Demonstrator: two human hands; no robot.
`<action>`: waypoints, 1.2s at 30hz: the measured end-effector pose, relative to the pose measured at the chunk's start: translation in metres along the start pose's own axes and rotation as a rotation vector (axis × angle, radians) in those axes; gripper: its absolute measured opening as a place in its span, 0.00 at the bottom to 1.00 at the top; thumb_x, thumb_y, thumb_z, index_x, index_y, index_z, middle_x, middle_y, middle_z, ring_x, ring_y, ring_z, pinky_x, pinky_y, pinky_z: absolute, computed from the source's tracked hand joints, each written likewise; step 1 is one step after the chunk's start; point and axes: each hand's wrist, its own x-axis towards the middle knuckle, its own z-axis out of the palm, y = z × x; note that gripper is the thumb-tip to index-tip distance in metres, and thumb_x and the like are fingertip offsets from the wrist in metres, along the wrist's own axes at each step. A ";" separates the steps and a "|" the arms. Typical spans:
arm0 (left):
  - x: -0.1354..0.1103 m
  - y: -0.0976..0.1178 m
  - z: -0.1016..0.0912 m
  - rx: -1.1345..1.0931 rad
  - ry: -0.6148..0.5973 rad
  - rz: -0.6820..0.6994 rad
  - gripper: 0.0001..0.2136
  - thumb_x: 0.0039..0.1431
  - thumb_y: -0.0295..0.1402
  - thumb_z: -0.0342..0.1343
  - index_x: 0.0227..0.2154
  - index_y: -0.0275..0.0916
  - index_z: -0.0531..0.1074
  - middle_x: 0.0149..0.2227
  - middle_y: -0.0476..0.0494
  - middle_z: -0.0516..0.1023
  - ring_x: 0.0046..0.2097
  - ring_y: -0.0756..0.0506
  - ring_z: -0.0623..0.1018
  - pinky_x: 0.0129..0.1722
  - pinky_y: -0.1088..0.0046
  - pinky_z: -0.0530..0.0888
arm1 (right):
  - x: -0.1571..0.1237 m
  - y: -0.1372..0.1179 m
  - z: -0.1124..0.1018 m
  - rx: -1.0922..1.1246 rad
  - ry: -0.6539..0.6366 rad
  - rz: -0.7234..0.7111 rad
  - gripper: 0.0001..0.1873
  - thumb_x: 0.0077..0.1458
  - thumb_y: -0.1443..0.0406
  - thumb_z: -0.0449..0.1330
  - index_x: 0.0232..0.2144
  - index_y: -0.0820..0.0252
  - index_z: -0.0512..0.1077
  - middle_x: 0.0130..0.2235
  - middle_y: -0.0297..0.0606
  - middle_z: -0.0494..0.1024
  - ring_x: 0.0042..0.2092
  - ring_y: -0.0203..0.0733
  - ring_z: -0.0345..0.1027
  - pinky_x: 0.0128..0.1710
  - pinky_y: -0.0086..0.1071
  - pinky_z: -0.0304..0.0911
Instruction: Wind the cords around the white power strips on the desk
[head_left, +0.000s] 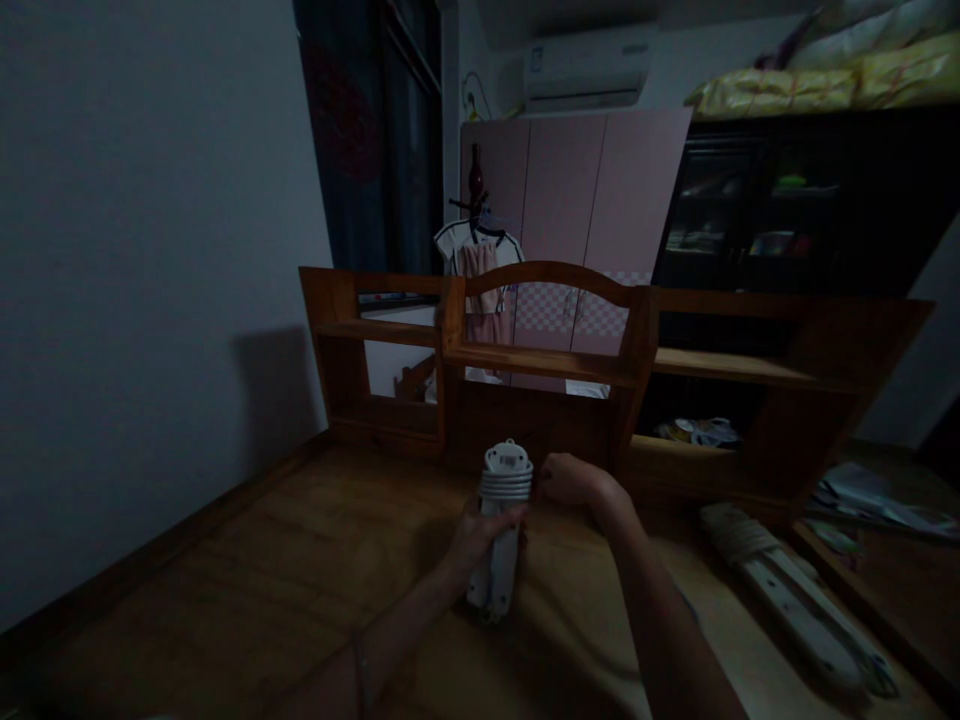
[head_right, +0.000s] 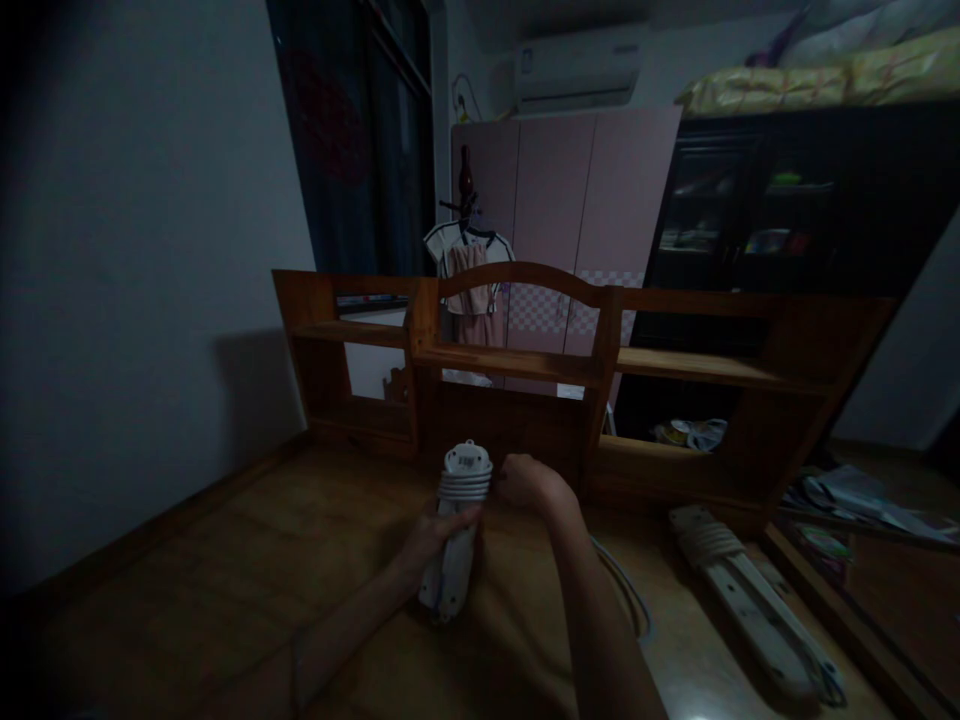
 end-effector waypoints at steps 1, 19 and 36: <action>-0.001 0.001 0.000 -0.012 0.010 -0.012 0.19 0.43 0.40 0.66 0.35 0.35 0.69 0.24 0.47 0.75 0.24 0.47 0.76 0.23 0.73 0.73 | 0.001 0.001 0.001 0.017 -0.001 -0.015 0.14 0.54 0.67 0.53 0.37 0.63 0.78 0.39 0.45 0.79 0.38 0.39 0.73 0.31 0.24 0.60; 0.006 -0.011 -0.005 -0.018 -0.020 -0.028 0.16 0.47 0.44 0.63 0.30 0.34 0.71 0.23 0.45 0.75 0.23 0.48 0.75 0.23 0.74 0.71 | -0.002 -0.003 0.000 0.126 -0.085 -0.067 0.13 0.49 0.64 0.57 0.33 0.61 0.80 0.33 0.40 0.80 0.33 0.38 0.72 0.24 0.23 0.55; 0.023 -0.010 -0.028 0.084 0.193 -0.016 0.20 0.45 0.48 0.63 0.26 0.32 0.73 0.22 0.43 0.76 0.22 0.49 0.74 0.21 0.77 0.68 | -0.050 0.029 -0.035 0.165 0.196 0.030 0.14 0.53 0.59 0.57 0.32 0.61 0.79 0.28 0.39 0.78 0.30 0.36 0.68 0.26 0.26 0.53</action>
